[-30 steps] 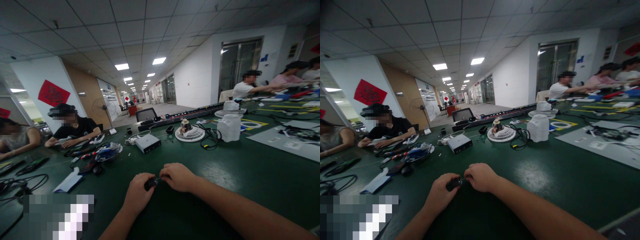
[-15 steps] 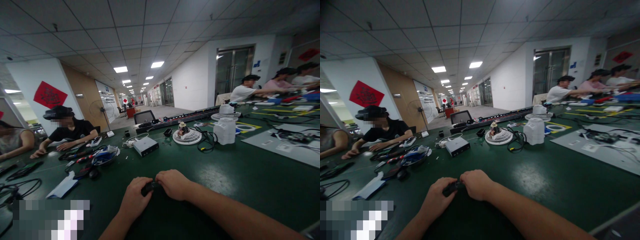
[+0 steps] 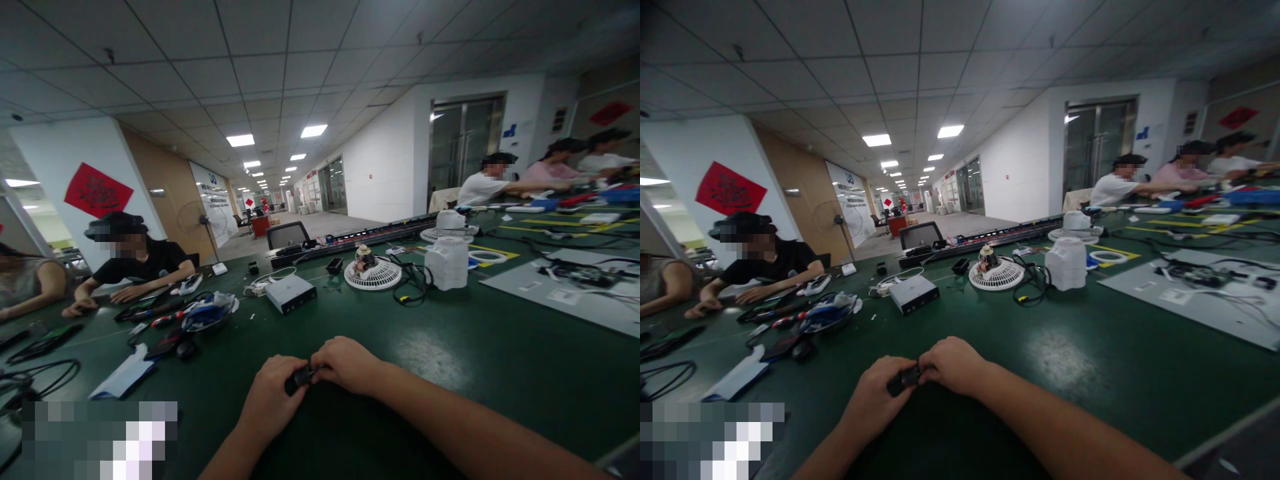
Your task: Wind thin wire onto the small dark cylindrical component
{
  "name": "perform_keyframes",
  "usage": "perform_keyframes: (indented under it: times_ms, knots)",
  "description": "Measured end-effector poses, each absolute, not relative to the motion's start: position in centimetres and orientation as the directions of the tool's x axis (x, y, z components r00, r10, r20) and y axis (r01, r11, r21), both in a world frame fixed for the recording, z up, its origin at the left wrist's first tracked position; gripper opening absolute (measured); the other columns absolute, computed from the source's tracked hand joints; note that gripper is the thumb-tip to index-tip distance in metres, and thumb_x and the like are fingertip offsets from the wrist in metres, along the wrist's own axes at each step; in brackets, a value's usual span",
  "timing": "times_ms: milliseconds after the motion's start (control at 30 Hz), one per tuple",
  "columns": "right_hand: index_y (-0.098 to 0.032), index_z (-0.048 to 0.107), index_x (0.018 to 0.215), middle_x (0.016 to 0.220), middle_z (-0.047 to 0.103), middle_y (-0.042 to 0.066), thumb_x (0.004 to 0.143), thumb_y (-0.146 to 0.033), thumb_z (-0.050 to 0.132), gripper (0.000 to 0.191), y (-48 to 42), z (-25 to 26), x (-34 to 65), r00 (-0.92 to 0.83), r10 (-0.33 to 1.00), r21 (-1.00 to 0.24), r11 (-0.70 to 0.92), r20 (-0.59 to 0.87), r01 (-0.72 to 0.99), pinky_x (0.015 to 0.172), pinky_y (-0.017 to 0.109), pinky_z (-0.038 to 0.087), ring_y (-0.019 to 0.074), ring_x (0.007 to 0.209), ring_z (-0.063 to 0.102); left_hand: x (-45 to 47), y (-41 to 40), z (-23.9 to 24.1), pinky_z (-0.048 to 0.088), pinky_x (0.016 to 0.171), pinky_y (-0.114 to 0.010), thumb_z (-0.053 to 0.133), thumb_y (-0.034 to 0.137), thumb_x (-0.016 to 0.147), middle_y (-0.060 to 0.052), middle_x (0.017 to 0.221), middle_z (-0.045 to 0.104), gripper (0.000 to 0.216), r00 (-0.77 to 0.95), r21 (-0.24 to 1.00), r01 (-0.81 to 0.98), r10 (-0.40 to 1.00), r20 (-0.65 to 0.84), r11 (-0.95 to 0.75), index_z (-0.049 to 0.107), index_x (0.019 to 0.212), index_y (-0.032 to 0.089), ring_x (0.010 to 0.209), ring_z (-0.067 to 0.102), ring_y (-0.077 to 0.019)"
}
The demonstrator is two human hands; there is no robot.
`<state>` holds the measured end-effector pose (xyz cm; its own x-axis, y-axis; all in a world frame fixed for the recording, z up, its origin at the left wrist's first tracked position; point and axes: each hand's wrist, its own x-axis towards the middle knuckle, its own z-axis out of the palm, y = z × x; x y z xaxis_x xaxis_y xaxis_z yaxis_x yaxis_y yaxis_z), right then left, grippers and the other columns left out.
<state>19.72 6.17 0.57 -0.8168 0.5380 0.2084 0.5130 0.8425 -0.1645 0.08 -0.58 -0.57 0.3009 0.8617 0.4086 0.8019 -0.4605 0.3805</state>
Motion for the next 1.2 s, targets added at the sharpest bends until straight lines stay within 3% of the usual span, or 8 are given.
perform_keyframes:
  times_ms: [233, 433, 567, 733, 800, 900, 1067, 1200]
  knots:
    - [-0.024, 0.07, 0.095, 0.087, 0.073, 0.003, 0.092, -0.036, 0.052, 0.022, 6.2, 1.0, 20.2, -0.819, 0.536, -0.157, 0.844, 0.206, 0.512, 0.074, 0.028, 0.041, 0.0199, 0.086, 0.066, -0.3, -0.4, -1.0, 0.049, 0.088, -0.038, 0.064, 0.013, 0.078, -0.004, 0.104, 0.072, 0.031, 0.326, 0.397, 0.774, 0.848, 0.419, -0.494, 0.068, 0.107, 0.024, 0.097, 0.063, -0.0224]
    - [-0.024, 0.072, 0.091, 0.081, 0.073, 0.008, 0.087, -0.042, 0.052, 0.028, 5.6, 1.6, 20.3, -0.683, 0.709, -0.115, 0.704, 0.174, 0.701, 0.065, 0.032, 0.043, 0.0252, 0.077, 0.067, -0.6, -0.1, -1.4, 0.047, 0.096, -0.042, 0.06, 0.016, 0.084, -0.006, 0.119, 0.069, 0.039, 0.354, 0.362, 0.782, 0.839, 0.412, -0.508, 0.064, 0.121, 0.025, 0.108, 0.061, -0.0233]
    - [-0.02, 0.072, 0.082, 0.08, 0.071, 0.012, 0.088, -0.04, 0.049, 0.031, 5.9, 1.3, 20.5, -0.521, 0.835, -0.11, 0.543, 0.176, 0.833, 0.065, 0.034, 0.045, 0.0267, 0.075, 0.067, -0.5, 0.1, -1.4, 0.045, 0.099, -0.046, 0.054, 0.02, 0.088, -0.007, 0.122, 0.067, 0.04, 0.276, 0.352, 0.828, 0.863, 0.423, -0.437, 0.06, 0.127, 0.025, 0.112, 0.06, -0.0247]
    - [-0.021, 0.069, 0.087, 0.089, 0.069, 0.007, 0.086, -0.039, 0.054, 0.024, 6.2, 1.0, 20.4, -0.461, 0.856, -0.3, 0.514, 0.234, 0.803, 0.066, 0.031, 0.044, 0.0221, 0.079, 0.065, -0.6, 0.4, -1.6, 0.045, 0.1, -0.042, 0.044, 0.029, 0.093, -0.01, 0.126, 0.063, 0.041, 0.089, 0.434, 0.861, 0.919, 0.383, -0.264, 0.055, 0.132, 0.019, 0.114, 0.059, -0.0245]
    - [-0.022, 0.069, 0.095, 0.096, 0.068, 0.006, 0.082, -0.049, 0.059, 0.031, 5.9, 1.0, 20.2, -0.553, 0.797, -0.363, 0.604, 0.243, 0.71, 0.067, 0.029, 0.044, 0.0209, 0.083, 0.064, -0.8, 0.5, -1.7, 0.046, 0.099, -0.041, 0.043, 0.029, 0.093, -0.011, 0.125, 0.062, 0.041, 0.03, 0.459, 0.862, 0.925, 0.378, -0.215, 0.055, 0.13, 0.017, 0.113, 0.06, -0.0244]
    - [-0.025, 0.071, 0.1, 0.1, 0.067, 0.005, 0.078, -0.053, 0.065, 0.037, 5.3, 1.0, 19.8, -0.719, 0.672, -0.353, 0.725, 0.176, 0.591, 0.067, 0.028, 0.044, 0.0205, 0.084, 0.063, -1.1, 0.6, -1.9, 0.048, 0.096, -0.04, 0.048, 0.028, 0.089, -0.01, 0.121, 0.064, 0.038, -0.029, 0.475, 0.863, 0.921, 0.388, -0.173, 0.058, 0.125, 0.018, 0.109, 0.062, -0.025]
    - [-0.024, 0.074, 0.089, 0.088, 0.069, 0.002, 0.076, -0.045, 0.071, 0.025, 5.4, 0.9, 19.4, -0.738, 0.663, -0.352, 0.725, 0.126, 0.592, 0.066, 0.026, 0.042, 0.0188, 0.08, 0.062, -1.5, 0.8, -1.9, 0.049, 0.093, -0.04, 0.058, 0.022, 0.079, -0.007, 0.117, 0.065, 0.04, -0.005, 0.502, 0.838, 0.917, 0.398, -0.214, 0.061, 0.119, 0.021, 0.107, 0.062, -0.0249]
    - [-0.024, 0.075, 0.088, 0.08, 0.07, -0.001, 0.073, -0.039, 0.076, 0.022, 6.0, 1.0, 19.6, -0.641, 0.749, -0.546, 0.611, 0.165, 0.573, 0.061, 0.023, 0.041, 0.0149, 0.072, 0.061, -1.1, 0.5, -1.4, 0.051, 0.092, -0.04, 0.063, 0.019, 0.075, -0.006, 0.114, 0.065, 0.042, 0.066, 0.535, 0.794, 0.916, 0.397, -0.289, 0.062, 0.117, 0.022, 0.103, 0.064, -0.0246]
